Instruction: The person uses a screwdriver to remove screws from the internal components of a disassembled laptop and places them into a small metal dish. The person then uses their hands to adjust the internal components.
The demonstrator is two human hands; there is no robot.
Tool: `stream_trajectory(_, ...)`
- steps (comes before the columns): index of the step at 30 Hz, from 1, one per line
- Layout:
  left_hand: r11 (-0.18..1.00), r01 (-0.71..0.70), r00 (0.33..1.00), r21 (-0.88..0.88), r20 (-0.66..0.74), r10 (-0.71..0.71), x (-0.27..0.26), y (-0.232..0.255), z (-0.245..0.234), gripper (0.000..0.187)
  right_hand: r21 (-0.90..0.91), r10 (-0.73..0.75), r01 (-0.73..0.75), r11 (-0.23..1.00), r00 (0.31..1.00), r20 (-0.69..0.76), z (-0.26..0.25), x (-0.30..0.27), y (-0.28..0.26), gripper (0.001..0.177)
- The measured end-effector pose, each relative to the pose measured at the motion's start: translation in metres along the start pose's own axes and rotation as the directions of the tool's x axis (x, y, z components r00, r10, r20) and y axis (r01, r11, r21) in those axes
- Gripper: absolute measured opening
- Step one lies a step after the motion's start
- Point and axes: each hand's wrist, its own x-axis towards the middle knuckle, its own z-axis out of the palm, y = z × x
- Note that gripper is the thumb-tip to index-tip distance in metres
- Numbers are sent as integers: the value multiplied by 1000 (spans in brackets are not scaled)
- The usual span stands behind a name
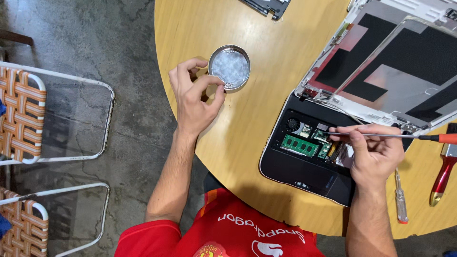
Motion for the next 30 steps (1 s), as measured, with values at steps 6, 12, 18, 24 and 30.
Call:
stream_trajectory(6,998,37,999,-56,-19,-38,-2,3,-2,1,15,7,-6,1000,999,-34,2,-3,0,16)
stream_trajectory(12,995,-40,990,-88,-138,28,-7,11,-4,4,78,45,-38,996,994,-96,-4,-9,8,14)
stream_trajectory(18,967,44,990,-251,-115,-75,-76,30,22,9,4,-159,161,987,979,-128,-13,-9,4,24)
stream_trajectory(24,910,163,971,-381,227,-79,-88,92,35,22,-68,-263,257,964,961,-88,-4,-7,0,18)
stream_trajectory(30,924,122,976,-363,212,-46,-90,102,47,33,-93,-288,283,954,957,-44,-10,-10,3,14)
